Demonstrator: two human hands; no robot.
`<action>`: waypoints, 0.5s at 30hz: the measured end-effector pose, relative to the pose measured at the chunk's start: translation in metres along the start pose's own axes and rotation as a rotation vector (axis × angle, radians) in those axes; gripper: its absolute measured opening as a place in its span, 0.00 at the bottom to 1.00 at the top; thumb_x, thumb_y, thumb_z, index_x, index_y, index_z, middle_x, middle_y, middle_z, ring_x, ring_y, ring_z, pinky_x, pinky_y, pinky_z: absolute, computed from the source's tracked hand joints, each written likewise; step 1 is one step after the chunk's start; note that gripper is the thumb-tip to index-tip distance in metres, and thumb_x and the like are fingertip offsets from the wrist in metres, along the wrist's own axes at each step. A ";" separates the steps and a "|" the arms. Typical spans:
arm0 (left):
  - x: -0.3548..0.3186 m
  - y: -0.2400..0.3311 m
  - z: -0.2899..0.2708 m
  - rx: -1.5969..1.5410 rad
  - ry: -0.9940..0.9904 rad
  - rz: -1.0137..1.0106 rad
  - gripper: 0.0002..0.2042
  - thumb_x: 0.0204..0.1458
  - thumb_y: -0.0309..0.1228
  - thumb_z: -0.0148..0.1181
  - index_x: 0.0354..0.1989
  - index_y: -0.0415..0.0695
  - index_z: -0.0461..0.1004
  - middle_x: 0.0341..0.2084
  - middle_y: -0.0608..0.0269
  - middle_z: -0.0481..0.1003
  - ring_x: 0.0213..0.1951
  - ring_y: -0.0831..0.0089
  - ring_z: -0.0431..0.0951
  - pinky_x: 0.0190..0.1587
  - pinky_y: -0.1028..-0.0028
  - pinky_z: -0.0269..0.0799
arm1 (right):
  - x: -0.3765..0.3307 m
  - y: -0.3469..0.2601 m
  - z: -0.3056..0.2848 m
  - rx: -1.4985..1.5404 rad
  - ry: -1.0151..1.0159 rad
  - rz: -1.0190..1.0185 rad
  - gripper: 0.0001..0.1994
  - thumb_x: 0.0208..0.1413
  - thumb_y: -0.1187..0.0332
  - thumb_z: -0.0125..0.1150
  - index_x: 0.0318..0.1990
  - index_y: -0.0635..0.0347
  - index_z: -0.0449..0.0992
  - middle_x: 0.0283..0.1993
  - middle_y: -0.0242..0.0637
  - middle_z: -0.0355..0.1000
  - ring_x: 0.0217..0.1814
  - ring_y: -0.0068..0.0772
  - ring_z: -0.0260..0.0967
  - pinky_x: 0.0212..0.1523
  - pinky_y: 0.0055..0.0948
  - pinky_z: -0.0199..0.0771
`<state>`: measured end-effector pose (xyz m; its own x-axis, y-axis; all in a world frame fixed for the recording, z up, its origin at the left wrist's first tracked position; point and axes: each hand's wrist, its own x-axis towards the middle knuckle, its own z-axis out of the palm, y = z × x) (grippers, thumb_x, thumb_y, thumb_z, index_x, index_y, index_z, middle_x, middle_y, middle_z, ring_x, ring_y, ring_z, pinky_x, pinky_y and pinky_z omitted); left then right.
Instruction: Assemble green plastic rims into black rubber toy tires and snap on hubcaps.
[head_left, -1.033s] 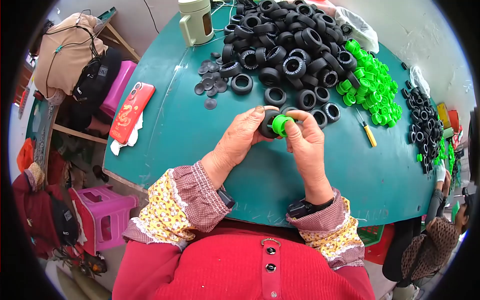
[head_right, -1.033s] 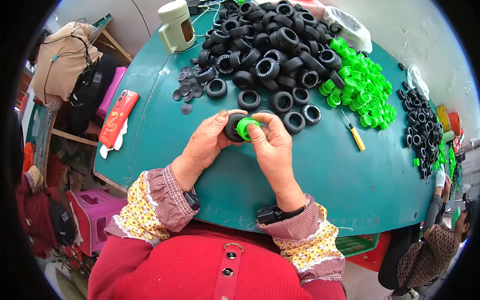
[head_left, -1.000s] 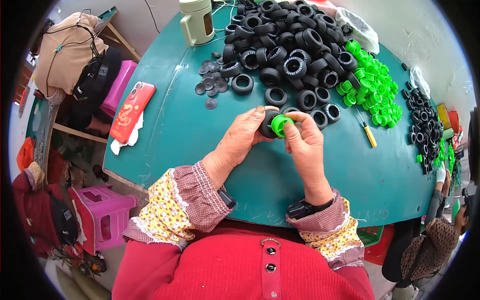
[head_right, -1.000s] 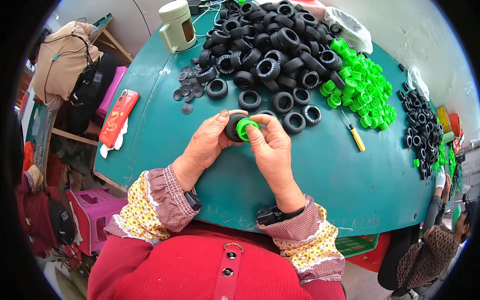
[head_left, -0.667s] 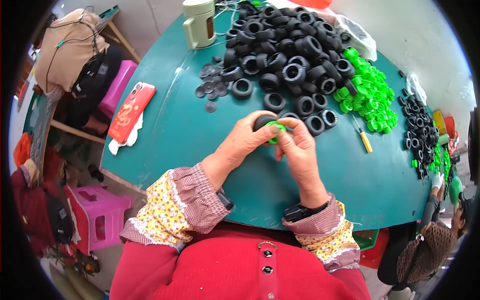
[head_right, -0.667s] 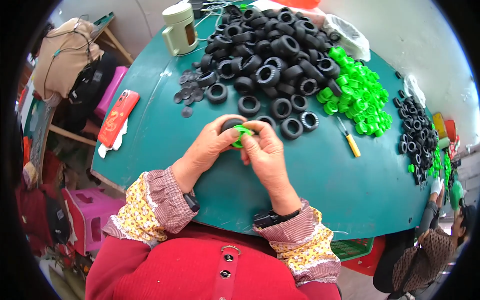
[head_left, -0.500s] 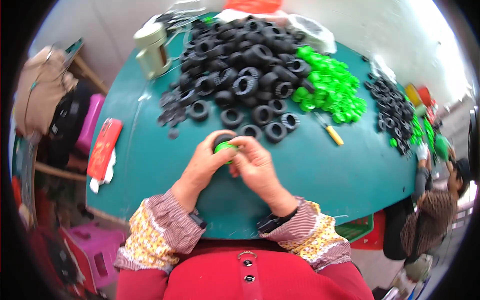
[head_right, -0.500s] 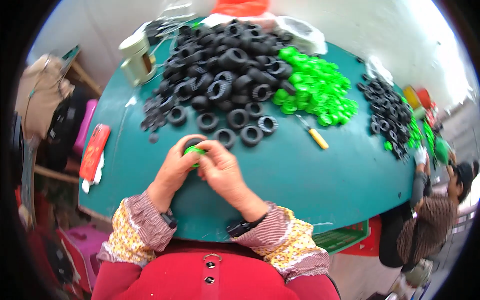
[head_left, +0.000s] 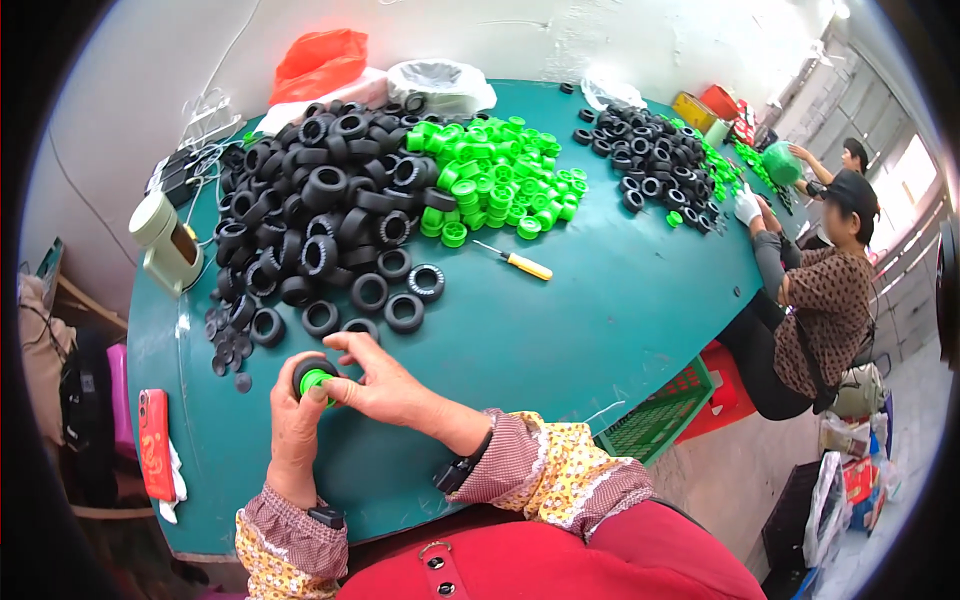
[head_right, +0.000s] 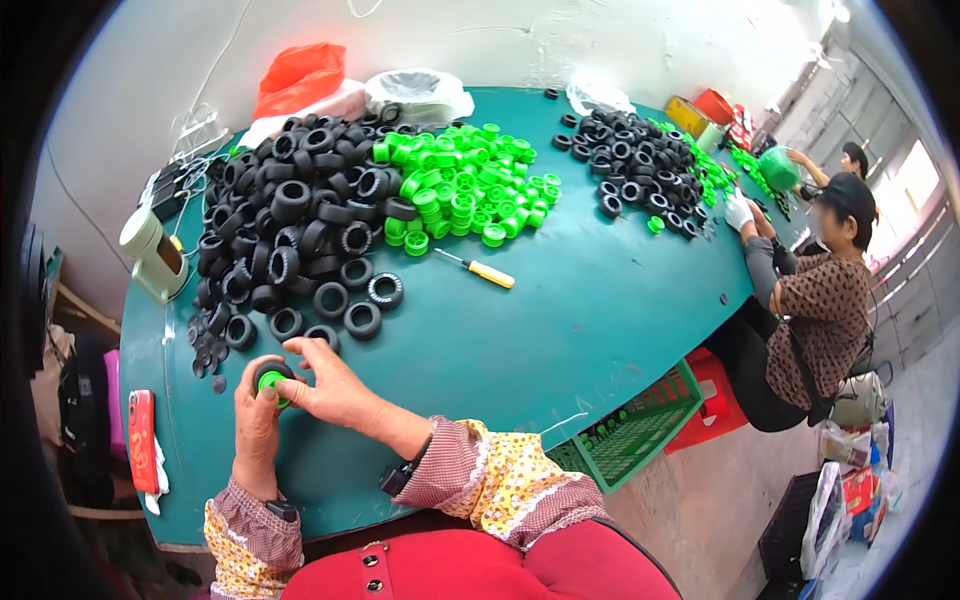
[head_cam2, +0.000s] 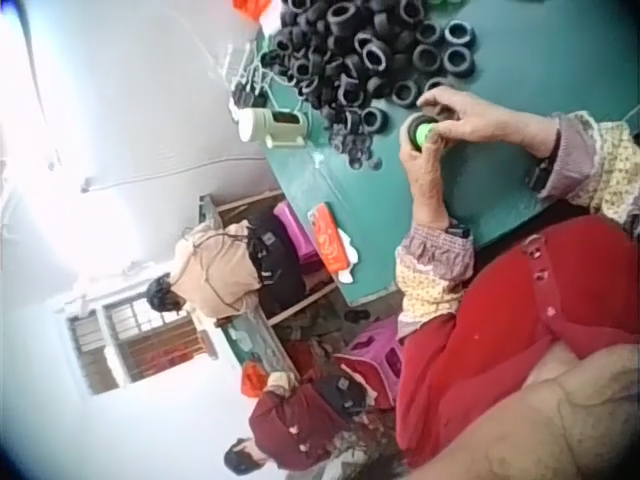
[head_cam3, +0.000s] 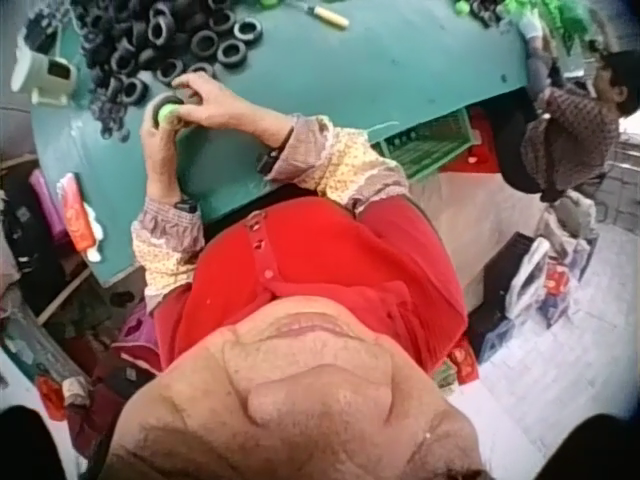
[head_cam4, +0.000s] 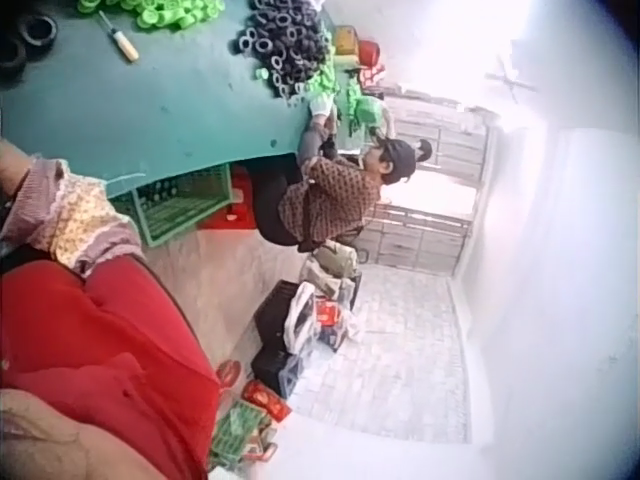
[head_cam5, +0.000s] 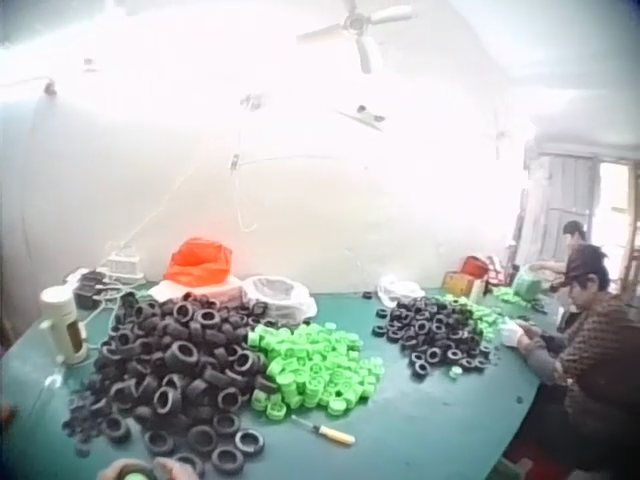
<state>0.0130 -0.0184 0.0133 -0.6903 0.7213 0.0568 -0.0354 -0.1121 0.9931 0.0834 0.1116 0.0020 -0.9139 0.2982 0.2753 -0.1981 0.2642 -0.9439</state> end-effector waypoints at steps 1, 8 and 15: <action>0.000 -0.002 0.002 -0.018 0.026 0.015 0.19 0.46 0.39 0.54 0.42 0.38 0.63 0.31 0.64 0.68 0.33 0.78 0.70 0.34 0.81 0.68 | 0.002 0.003 0.002 -0.015 0.002 -0.099 0.24 0.51 0.65 0.55 0.53 0.65 0.56 0.44 0.40 0.59 0.43 0.33 0.63 0.34 0.23 0.73; -0.004 0.004 0.012 0.035 0.101 0.101 0.20 0.50 0.43 0.48 0.43 0.39 0.63 0.33 0.66 0.67 0.35 0.79 0.68 0.37 0.83 0.63 | -0.002 -0.002 0.009 0.218 -0.115 0.017 0.25 0.54 0.62 0.49 0.56 0.66 0.54 0.50 0.46 0.62 0.52 0.35 0.61 0.51 0.28 0.61; -0.006 -0.001 0.016 0.117 0.221 0.160 0.16 0.51 0.39 0.45 0.40 0.37 0.63 0.30 0.66 0.65 0.32 0.80 0.65 0.35 0.82 0.62 | -0.005 -0.005 0.010 0.251 -0.099 0.015 0.23 0.56 0.66 0.46 0.56 0.66 0.54 0.52 0.48 0.61 0.54 0.38 0.60 0.53 0.28 0.59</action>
<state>0.0283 -0.0116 0.0140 -0.8215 0.5331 0.2023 0.1610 -0.1235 0.9792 0.0855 0.0993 0.0038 -0.9452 0.2062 0.2531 -0.2544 0.0207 -0.9669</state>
